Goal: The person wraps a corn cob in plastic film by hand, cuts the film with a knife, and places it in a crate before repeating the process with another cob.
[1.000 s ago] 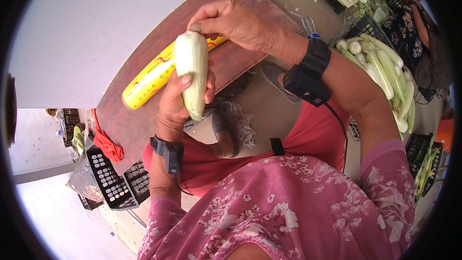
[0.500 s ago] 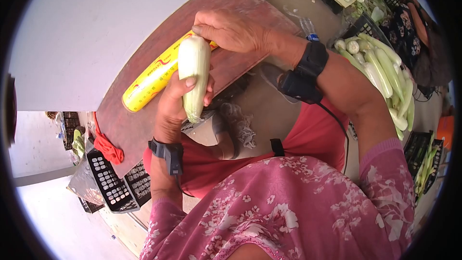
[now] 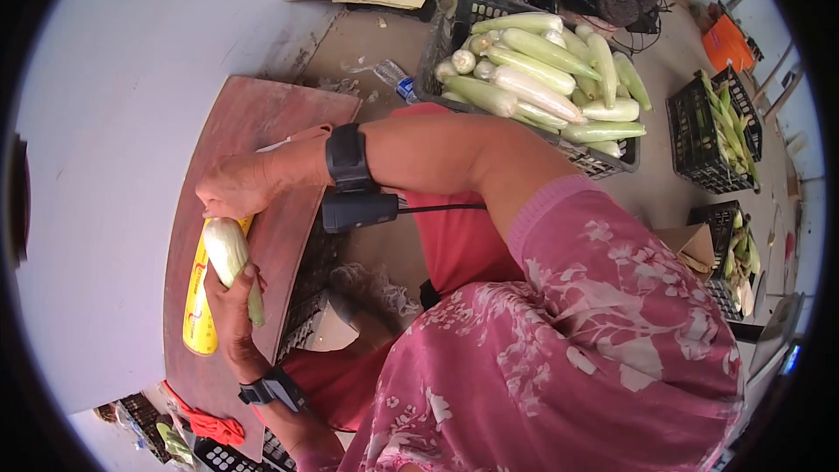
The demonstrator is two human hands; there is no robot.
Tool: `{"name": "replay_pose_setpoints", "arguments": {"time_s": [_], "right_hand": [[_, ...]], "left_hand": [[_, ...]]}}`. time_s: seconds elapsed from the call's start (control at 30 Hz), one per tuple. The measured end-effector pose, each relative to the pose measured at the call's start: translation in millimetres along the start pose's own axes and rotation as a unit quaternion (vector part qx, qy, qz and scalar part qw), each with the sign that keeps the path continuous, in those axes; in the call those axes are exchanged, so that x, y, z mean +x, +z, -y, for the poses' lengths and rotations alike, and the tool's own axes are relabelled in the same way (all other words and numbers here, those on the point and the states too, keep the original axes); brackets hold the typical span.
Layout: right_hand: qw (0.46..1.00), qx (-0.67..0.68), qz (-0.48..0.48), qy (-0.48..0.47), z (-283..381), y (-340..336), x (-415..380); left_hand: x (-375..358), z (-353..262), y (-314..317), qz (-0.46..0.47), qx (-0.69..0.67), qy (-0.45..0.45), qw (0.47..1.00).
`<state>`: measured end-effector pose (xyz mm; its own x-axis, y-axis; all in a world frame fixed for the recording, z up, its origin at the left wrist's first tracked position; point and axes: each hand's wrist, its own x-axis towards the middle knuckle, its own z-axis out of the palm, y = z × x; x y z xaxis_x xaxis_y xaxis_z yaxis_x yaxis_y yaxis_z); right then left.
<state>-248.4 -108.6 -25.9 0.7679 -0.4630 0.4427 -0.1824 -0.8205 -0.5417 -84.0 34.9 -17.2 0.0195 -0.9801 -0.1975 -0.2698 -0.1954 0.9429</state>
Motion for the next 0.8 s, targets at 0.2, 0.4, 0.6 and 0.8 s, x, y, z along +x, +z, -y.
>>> {"name": "replay_pose_setpoints", "arguments": {"time_s": [0.2, 0.4, 0.6, 0.8], "right_hand": [[0.973, 0.188, -0.038, 0.131, 2.8, 3.8, 3.2], [0.963, 0.223, -0.086, 0.126, 2.5, 6.9, 3.4], [0.966, 0.216, -0.084, 0.114, 5.0, 5.7, 4.5], [0.959, 0.24, -0.102, 0.108, 7.0, 4.8, 1.7]], "left_hand": [[2.1, 3.1, 0.1, 0.032, -0.053, -0.009, 0.998], [3.0, 6.7, 2.1, 0.037, -0.116, 0.013, 0.992], [3.6, 7.0, 2.3, 0.055, -0.155, 0.013, 0.986], [5.1, 10.7, 8.2, 0.07, -0.201, 0.021, 0.977]]}}
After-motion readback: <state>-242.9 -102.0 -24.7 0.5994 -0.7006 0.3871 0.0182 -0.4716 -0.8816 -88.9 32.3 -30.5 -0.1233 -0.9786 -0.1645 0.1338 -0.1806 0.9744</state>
